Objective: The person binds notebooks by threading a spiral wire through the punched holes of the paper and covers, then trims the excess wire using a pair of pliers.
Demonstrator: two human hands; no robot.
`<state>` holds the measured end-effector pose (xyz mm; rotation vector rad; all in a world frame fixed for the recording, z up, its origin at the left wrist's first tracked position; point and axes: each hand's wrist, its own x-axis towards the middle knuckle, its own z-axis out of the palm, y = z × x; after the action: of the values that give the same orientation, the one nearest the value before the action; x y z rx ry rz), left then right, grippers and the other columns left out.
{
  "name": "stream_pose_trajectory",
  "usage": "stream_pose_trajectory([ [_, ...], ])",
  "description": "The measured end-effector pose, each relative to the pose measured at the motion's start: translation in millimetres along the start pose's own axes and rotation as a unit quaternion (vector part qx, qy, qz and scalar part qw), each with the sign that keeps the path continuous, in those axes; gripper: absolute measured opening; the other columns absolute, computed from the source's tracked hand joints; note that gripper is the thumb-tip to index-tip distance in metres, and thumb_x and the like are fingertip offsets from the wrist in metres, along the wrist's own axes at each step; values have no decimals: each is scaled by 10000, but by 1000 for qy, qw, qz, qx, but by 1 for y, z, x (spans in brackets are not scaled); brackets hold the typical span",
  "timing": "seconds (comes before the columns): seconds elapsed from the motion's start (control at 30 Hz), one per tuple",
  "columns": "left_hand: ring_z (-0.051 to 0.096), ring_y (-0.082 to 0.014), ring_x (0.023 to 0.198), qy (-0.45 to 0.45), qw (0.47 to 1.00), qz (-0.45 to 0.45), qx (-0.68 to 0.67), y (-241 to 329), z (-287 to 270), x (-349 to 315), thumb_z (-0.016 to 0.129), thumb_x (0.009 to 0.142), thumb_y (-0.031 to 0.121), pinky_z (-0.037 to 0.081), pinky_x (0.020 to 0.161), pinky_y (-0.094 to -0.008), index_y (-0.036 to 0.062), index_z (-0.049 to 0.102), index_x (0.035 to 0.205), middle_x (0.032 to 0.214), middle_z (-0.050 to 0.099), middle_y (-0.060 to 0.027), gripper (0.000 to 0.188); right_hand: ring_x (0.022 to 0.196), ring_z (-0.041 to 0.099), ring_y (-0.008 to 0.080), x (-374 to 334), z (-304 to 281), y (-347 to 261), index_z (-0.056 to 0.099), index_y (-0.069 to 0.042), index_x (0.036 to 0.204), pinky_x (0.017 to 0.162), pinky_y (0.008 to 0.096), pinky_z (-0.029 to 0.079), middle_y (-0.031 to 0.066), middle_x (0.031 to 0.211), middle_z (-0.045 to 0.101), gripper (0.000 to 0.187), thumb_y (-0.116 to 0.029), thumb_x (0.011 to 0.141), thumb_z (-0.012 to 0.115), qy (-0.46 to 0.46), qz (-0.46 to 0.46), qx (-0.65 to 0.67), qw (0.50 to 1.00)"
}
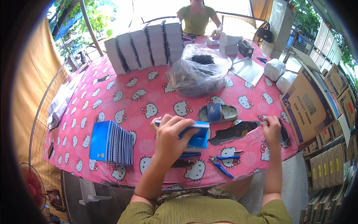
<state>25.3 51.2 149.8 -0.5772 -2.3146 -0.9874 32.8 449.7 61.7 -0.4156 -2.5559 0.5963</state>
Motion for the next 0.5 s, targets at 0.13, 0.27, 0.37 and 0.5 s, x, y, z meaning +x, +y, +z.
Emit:
stream_pose_trajectory([
  [0.13,559,-184,828,-27,1000,7,6,14,-6,4,782,724,190,334,852,-324,127,747,923,847,677,-2,212,894,612,339,8,23,11,670,-39,941,771,434,487,160,922,604,202,-112,763,731,8,42,-116,992],
  [0.27,540,-177,795,11,999,36,12,11,0,-1,782,727,243,325,851,-321,143,757,910,815,664,5,209,905,626,334,8,22,20,688,-33,965,791,423,496,158,975,635,175,-99,803,695,56,-7,-86,995],
  [0.37,540,-180,810,27,999,30,17,5,6,-6,761,752,284,285,871,-396,166,746,874,796,640,19,170,856,664,276,-16,3,-80,696,-25,1010,751,361,528,149,973,671,197,-12,816,662,54,-128,81,987],
  [0.5,532,-175,785,39,999,26,8,5,8,-4,787,708,232,358,792,-325,130,748,857,800,660,11,185,741,676,161,-52,-18,-177,715,-32,1008,641,278,533,95,890,672,269,59,754,705,-74,-239,338,907],
])
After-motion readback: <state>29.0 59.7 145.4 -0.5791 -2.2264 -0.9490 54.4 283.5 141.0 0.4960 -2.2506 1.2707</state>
